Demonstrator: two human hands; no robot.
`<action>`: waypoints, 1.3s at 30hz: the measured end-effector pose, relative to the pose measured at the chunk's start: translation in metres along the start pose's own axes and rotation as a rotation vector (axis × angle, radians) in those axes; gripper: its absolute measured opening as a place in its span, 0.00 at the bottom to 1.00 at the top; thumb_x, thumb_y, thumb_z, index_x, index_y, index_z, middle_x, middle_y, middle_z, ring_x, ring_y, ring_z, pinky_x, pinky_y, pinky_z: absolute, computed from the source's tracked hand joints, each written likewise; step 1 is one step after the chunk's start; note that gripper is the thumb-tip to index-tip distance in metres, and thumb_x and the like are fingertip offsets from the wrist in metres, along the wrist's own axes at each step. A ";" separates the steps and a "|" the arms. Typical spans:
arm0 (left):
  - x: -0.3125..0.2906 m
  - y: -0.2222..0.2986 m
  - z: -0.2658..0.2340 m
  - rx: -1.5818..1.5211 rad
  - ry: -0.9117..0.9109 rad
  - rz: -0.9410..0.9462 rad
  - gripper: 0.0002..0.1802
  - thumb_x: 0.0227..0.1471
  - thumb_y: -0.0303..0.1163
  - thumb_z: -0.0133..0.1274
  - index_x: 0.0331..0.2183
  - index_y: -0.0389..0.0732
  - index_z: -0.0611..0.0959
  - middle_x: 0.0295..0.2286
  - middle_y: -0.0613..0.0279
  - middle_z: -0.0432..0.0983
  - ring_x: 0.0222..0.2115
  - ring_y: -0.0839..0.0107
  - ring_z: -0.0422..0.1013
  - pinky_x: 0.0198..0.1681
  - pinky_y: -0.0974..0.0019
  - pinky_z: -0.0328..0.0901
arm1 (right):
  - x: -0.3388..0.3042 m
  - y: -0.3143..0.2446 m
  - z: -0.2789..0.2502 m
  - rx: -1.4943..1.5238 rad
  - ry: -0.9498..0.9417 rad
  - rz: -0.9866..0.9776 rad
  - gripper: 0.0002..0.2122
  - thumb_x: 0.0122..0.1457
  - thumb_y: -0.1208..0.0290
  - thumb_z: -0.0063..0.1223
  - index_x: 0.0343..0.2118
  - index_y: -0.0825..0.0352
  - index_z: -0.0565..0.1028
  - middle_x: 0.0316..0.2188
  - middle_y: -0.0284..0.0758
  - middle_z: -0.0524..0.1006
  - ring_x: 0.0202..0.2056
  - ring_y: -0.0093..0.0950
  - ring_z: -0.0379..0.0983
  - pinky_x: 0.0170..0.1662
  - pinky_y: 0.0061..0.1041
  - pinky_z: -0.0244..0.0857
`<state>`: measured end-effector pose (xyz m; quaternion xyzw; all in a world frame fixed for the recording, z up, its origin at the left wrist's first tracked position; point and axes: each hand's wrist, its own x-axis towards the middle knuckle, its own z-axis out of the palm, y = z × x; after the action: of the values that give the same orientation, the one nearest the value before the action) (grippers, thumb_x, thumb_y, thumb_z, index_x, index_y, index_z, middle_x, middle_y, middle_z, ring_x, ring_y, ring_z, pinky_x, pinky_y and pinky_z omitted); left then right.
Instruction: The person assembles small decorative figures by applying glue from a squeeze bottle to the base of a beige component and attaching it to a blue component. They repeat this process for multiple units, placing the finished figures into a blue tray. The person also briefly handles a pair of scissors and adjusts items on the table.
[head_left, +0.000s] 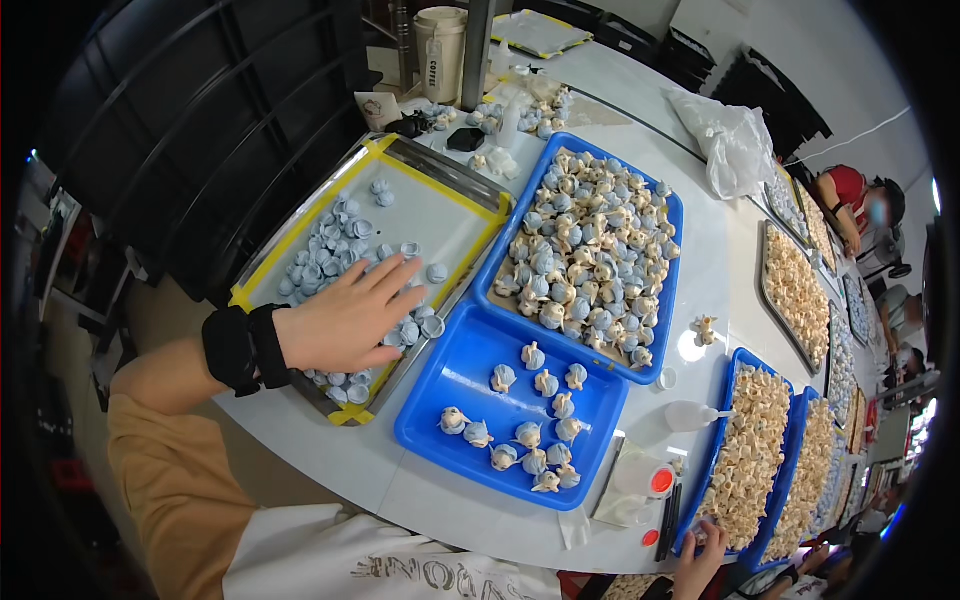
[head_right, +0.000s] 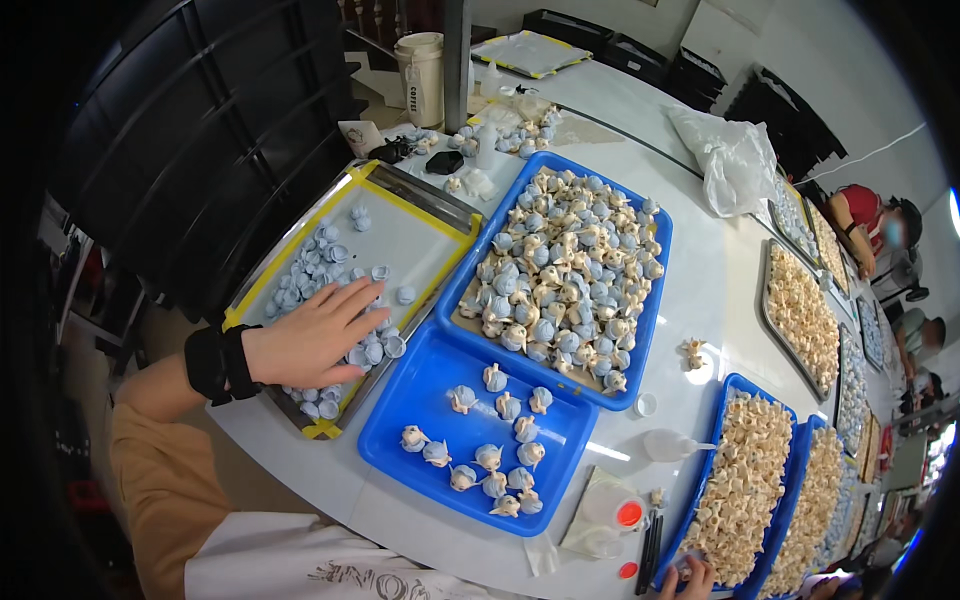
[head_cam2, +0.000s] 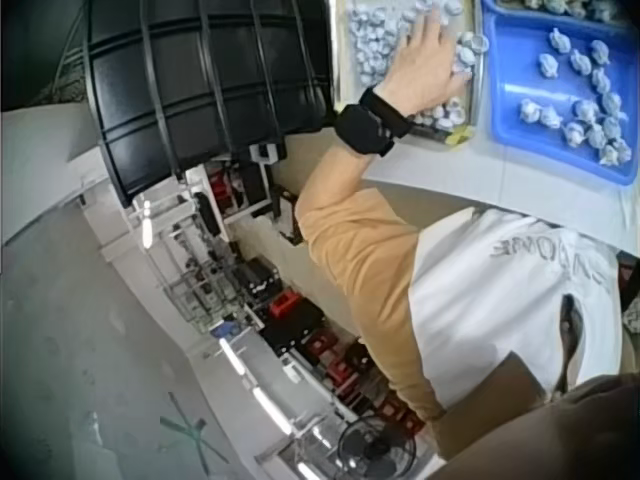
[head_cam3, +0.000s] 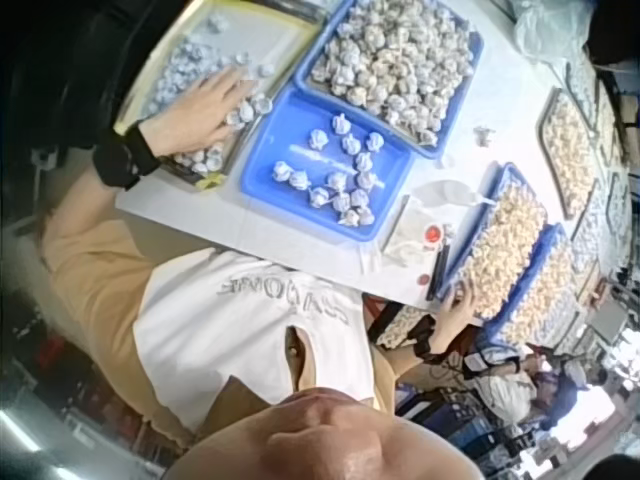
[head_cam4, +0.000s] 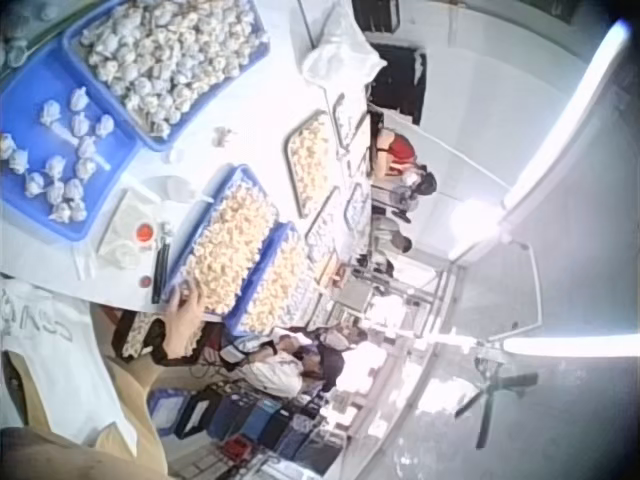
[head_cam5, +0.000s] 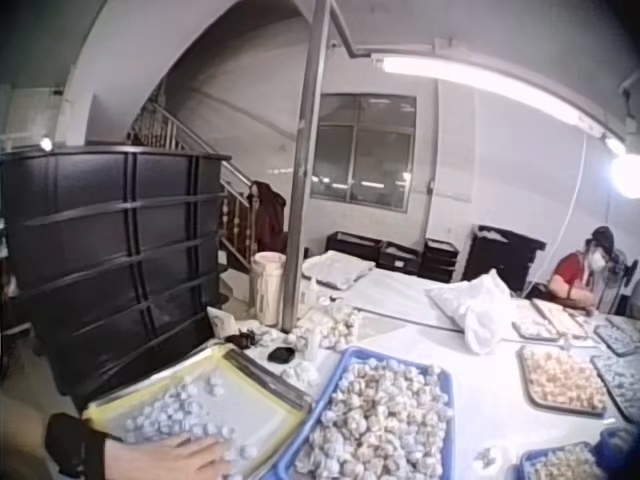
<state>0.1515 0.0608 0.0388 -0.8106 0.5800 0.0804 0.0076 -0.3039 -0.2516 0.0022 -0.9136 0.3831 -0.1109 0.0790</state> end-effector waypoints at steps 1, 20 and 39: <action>0.003 0.003 0.000 -0.013 0.041 0.036 0.35 0.45 0.37 0.52 0.52 0.33 0.60 0.53 0.42 0.50 0.57 0.51 0.47 0.56 0.49 0.47 | 0.001 -0.001 -0.001 -0.002 0.004 -0.006 0.11 0.53 0.77 0.49 0.41 0.70 0.70 0.40 0.42 0.69 0.29 0.36 0.68 0.33 0.29 0.63; 0.086 -0.044 -0.015 -0.231 0.377 0.014 0.18 0.46 0.32 0.50 0.40 0.35 0.75 0.27 0.55 0.69 0.34 0.59 0.65 0.36 0.59 0.62 | 0.005 -0.015 -0.005 -0.009 -0.035 0.053 0.12 0.53 0.76 0.50 0.41 0.69 0.71 0.40 0.43 0.69 0.29 0.37 0.68 0.31 0.30 0.62; 0.151 -0.076 0.028 -0.103 0.291 -0.025 0.14 0.41 0.27 0.49 0.35 0.41 0.78 0.30 0.56 0.67 0.37 0.59 0.64 0.40 0.60 0.62 | 0.002 -0.011 -0.004 -0.005 -0.023 0.080 0.11 0.54 0.76 0.49 0.40 0.70 0.70 0.40 0.42 0.70 0.30 0.36 0.68 0.33 0.29 0.62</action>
<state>0.2676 -0.0534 -0.0165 -0.8202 0.5598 -0.0081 -0.1171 -0.2959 -0.2456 0.0086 -0.8991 0.4185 -0.0961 0.0856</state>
